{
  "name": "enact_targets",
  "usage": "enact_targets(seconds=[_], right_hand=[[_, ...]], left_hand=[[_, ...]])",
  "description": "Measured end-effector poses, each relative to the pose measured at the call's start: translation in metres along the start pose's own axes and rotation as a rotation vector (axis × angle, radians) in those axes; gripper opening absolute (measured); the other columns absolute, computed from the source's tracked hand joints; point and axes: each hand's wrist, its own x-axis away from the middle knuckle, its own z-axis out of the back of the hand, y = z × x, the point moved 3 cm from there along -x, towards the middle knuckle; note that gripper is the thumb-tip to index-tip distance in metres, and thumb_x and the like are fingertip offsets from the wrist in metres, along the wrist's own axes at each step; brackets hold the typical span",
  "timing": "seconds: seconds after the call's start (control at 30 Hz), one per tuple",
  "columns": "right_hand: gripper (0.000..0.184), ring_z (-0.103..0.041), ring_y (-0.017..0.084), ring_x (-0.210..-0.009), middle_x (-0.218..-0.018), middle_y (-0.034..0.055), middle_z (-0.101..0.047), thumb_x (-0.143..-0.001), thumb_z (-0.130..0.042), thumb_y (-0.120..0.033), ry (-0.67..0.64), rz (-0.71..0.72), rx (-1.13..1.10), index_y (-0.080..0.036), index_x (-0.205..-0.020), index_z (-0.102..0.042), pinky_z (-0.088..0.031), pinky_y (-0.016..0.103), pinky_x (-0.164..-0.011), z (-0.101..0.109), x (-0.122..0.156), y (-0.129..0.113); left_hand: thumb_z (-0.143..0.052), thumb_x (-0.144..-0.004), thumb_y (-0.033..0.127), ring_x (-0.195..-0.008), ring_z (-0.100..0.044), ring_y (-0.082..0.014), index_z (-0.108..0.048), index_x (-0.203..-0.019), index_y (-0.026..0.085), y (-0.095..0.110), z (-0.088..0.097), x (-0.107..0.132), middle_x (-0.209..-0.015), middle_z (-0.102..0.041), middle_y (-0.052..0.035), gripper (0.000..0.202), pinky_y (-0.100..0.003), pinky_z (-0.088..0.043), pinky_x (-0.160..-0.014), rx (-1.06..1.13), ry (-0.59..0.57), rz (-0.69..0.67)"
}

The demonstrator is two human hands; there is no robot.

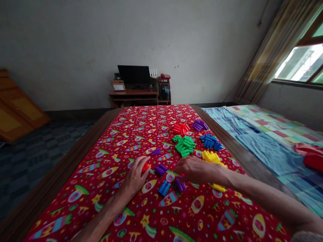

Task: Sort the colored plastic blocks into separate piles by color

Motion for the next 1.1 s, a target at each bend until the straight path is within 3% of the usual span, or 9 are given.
enact_targets(seconds=[0.17, 0.33, 0.43, 0.53, 0.63, 0.73, 0.9, 1.1], right_hand=[[0.021, -0.060, 0.015, -0.081, -0.092, 0.0075, -0.068, -0.089, -0.055, -0.017, -0.092, -0.010, -0.031, -0.016, -0.109, -0.063, -0.046, 0.025, -0.071, -0.026, 0.011, -0.017], [0.018, -0.062, 0.013, -0.081, -0.093, 0.0070, -0.070, -0.089, -0.059, -0.022, 0.014, -0.026, -0.295, -0.016, -0.104, -0.066, -0.045, 0.022, -0.070, -0.006, 0.015, -0.009], [0.020, -0.064, 0.014, -0.075, -0.088, 0.0063, -0.072, -0.090, -0.058, -0.028, 0.223, -0.196, -0.332, -0.016, -0.101, -0.069, -0.047, 0.023, -0.067, 0.024, 0.026, 0.030], [0.031, -0.067, 0.018, -0.075, -0.090, 0.0079, -0.074, -0.086, -0.059, -0.033, 0.411, -0.452, -0.265, -0.015, -0.109, -0.070, -0.049, 0.025, -0.066, 0.051, 0.056, 0.091], [0.036, -0.069, 0.021, -0.077, -0.089, 0.0081, -0.076, -0.079, -0.062, -0.032, 0.431, -0.631, -0.245, -0.015, -0.109, -0.072, -0.051, 0.027, -0.066, 0.061, 0.092, 0.147], [0.035, -0.068, 0.022, -0.071, -0.080, 0.0063, -0.076, -0.077, -0.060, -0.034, 0.356, -0.707, -0.251, -0.015, -0.102, -0.075, -0.051, 0.027, -0.063, 0.056, 0.115, 0.178], [0.035, -0.067, 0.022, -0.071, -0.081, 0.0053, -0.076, -0.078, -0.057, -0.040, 0.267, -0.702, -0.279, -0.014, -0.091, -0.077, -0.050, 0.027, -0.064, 0.041, 0.125, 0.189], [0.032, -0.067, 0.023, -0.070, -0.081, 0.0100, -0.075, -0.084, -0.053, -0.035, 0.440, -0.812, -0.105, -0.014, -0.092, -0.076, -0.046, 0.028, -0.060, 0.052, 0.115, 0.174]], left_hand=[[-0.041, -0.097, 0.031, -0.118, -0.057, -0.0237, -0.051, -0.131, 0.018, 0.008, 0.002, -0.001, -0.125, -0.057, -0.0123, 0.038, -0.038, -0.051, -0.099, 0.032, -0.044, -0.034], [-0.039, -0.097, 0.028, -0.118, -0.057, -0.0240, -0.052, -0.131, 0.018, 0.005, -0.003, -0.001, -0.126, -0.057, -0.0125, 0.038, -0.039, -0.052, -0.098, 0.042, -0.034, -0.063], [-0.039, -0.097, 0.030, -0.118, -0.058, -0.0243, -0.053, -0.129, 0.019, 0.003, -0.004, 0.000, -0.127, -0.056, -0.0125, 0.037, -0.039, -0.052, -0.098, 0.032, -0.059, -0.050], [-0.039, -0.097, 0.031, -0.117, -0.059, -0.0244, -0.056, -0.126, 0.020, 0.003, -0.003, 0.001, -0.125, -0.056, -0.0123, 0.035, -0.038, -0.053, -0.096, 0.030, -0.063, -0.045], [-0.039, -0.096, 0.029, -0.115, -0.059, -0.0239, -0.058, -0.123, 0.019, 0.005, -0.002, 0.000, -0.123, -0.057, -0.0120, 0.034, -0.037, -0.054, -0.096, 0.037, -0.031, -0.063], [-0.039, -0.096, 0.027, -0.115, -0.060, -0.0234, -0.059, -0.121, 0.019, 0.006, -0.002, -0.001, -0.123, -0.057, -0.0118, 0.033, -0.037, -0.053, -0.097, 0.031, -0.019, -0.081], [-0.040, -0.095, 0.026, -0.114, -0.060, -0.0237, -0.060, -0.120, 0.018, 0.006, -0.002, -0.001, -0.123, -0.057, -0.0122, 0.032, -0.038, -0.054, -0.096, 0.025, -0.030, -0.086], [-0.039, -0.096, 0.027, -0.116, -0.060, -0.0233, -0.060, -0.121, 0.021, 0.005, -0.002, 0.000, -0.125, -0.057, -0.0111, 0.033, -0.037, -0.054, -0.096, 0.040, -0.041, -0.052]])
